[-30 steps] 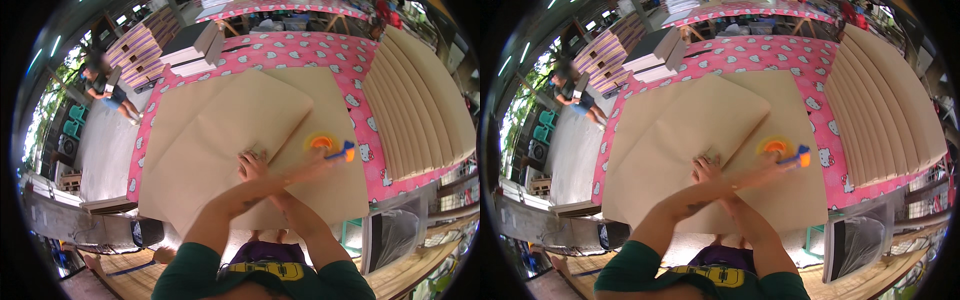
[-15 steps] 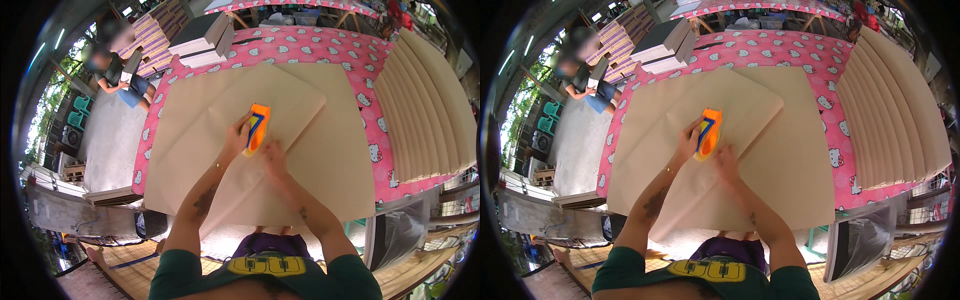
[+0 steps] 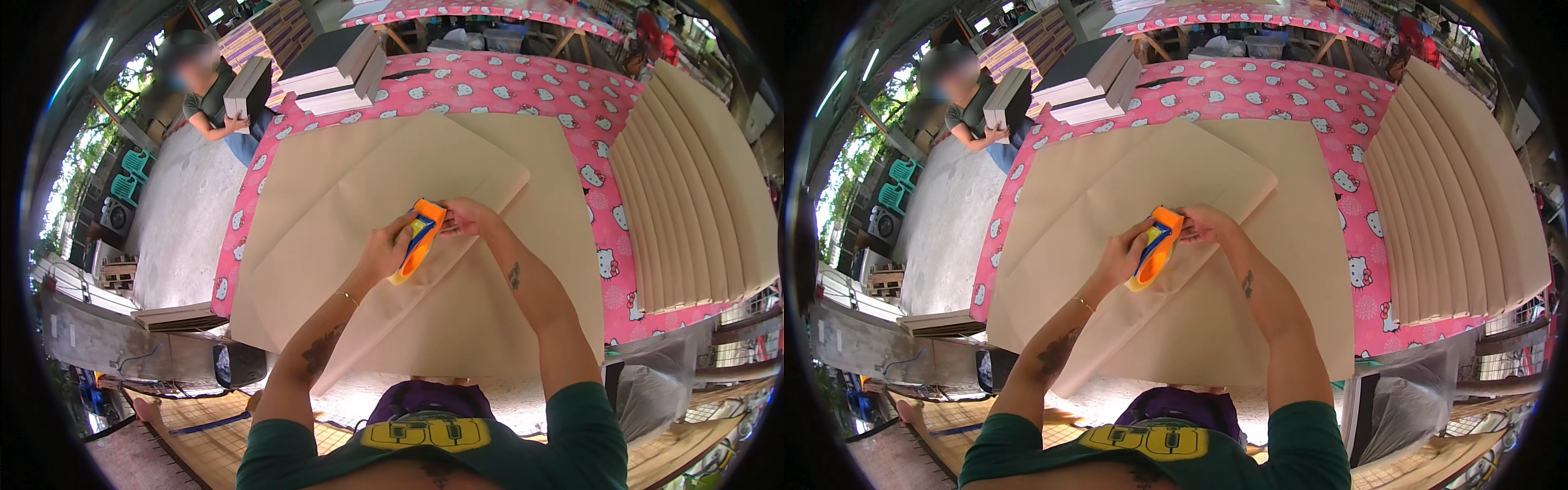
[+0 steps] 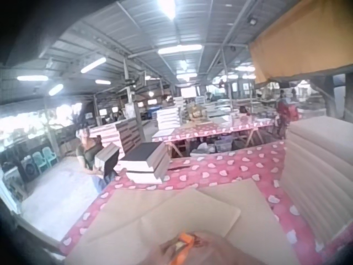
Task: The person wraps large boxes in brown paper and clear plastic, using a tape dispenser to secure the materials and moving the wrapped items onto a stack.
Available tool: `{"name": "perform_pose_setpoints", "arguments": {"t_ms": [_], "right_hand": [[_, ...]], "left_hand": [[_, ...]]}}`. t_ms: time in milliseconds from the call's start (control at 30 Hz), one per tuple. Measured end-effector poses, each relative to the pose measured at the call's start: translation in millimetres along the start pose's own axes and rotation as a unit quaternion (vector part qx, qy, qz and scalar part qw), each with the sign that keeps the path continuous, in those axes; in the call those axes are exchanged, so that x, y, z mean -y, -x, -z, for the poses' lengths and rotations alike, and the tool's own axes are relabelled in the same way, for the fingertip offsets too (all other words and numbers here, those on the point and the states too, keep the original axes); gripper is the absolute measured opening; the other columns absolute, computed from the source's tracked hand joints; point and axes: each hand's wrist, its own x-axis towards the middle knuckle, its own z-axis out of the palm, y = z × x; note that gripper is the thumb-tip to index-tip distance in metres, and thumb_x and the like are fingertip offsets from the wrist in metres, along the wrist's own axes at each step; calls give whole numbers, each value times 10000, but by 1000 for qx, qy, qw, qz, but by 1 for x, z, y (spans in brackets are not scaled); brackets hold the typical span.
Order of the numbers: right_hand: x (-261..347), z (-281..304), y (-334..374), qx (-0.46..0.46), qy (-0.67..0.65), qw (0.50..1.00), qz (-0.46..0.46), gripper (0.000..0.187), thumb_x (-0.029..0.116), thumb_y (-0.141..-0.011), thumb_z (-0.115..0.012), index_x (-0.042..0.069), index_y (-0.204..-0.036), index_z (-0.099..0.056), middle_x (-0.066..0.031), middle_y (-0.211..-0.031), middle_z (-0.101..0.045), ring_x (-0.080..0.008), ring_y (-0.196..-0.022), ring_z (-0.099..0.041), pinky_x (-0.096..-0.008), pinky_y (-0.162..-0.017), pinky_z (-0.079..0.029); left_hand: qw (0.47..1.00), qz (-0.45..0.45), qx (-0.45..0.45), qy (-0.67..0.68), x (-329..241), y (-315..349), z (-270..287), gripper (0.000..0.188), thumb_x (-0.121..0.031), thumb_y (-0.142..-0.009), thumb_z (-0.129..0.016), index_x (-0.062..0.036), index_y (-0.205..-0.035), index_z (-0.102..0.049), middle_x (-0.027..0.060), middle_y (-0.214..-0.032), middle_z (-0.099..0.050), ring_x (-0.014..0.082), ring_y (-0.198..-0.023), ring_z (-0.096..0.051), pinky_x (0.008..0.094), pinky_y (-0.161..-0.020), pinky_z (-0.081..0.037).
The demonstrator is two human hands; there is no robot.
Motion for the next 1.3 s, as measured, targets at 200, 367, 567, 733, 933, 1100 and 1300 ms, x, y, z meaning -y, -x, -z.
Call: {"name": "perform_pose_setpoints", "arguments": {"t_ms": [200,367,567,733,933,1100,1300], "right_hand": [[-3,10,-16,-27,114,991,70,221,214,-974,-563,74,-1118,-653,-75,-1043,-697,-185,-995,-672,-366,-845,-554],[2,34,-12,-267,477,812,203,196,182,-944,-581,58,-1070,-665,-141,-972,-689,-266,-1003,-674,-402,-844,-539],[-11,86,-7,-495,607,565,258,256,266,-970,-560,65,-1109,-636,-157,-1122,-613,-329,-1180,-560,-447,-998,-431],[-49,51,-20,-214,318,864,327,417,347,-1043,-437,100,-1361,-543,-140,-1423,-509,-321,-1315,-471,-413,-1083,-382],[-58,34,-10,-256,603,695,297,506,404,-1033,-432,145,-1466,-457,-114,-1526,-429,-262,-1426,-375,-486,-1174,-268],[-67,42,-16,-367,679,550,318,606,516,-989,-459,181,-1493,-431,-109,-1547,-406,-328,-1453,-321,-547,-1179,-233],[-70,35,-27,-348,690,570,279,622,564,-998,-397,237,-1527,-380,-121,-1598,-318,-330,-1485,-259,-563,-1198,-168]], "left_hand": [[999,-41,-8,-11,1,-3,-5,392,-223,-971,-509,-117,-1334,-612,211,-1039,-714,360,-852,-699,407,-804,-550],[974,83,167,-127,-37,-55,-8,438,-355,-926,-555,-174,-1314,-644,159,-1072,-724,326,-930,-696,395,-833,-540],[932,121,275,-201,-34,-145,-56,473,-477,-858,-544,-160,-1152,-735,116,-995,-739,308,-899,-696,418,-808,-537],[917,89,283,-268,-16,-154,-63,472,-506,-840,-553,-128,-1027,-766,113,-970,-742,299,-888,-701,403,-795,-540],[843,152,409,-314,-32,-103,-11,445,-467,-790,-625,-175,-1099,-759,115,-990,-742,269,-867,-700,387,-780,-547],[829,246,394,-310,-7,65,108,480,-426,-761,-655,-237,-1197,-727,89,-1013,-744,276,-895,-701,391,-809,-548],[657,312,521,-447,-8,120,136,465,-350,-696,-689,-212,-1136,-752,94,-1077,-727,237,-956,-680,415,-782,-531]]}}
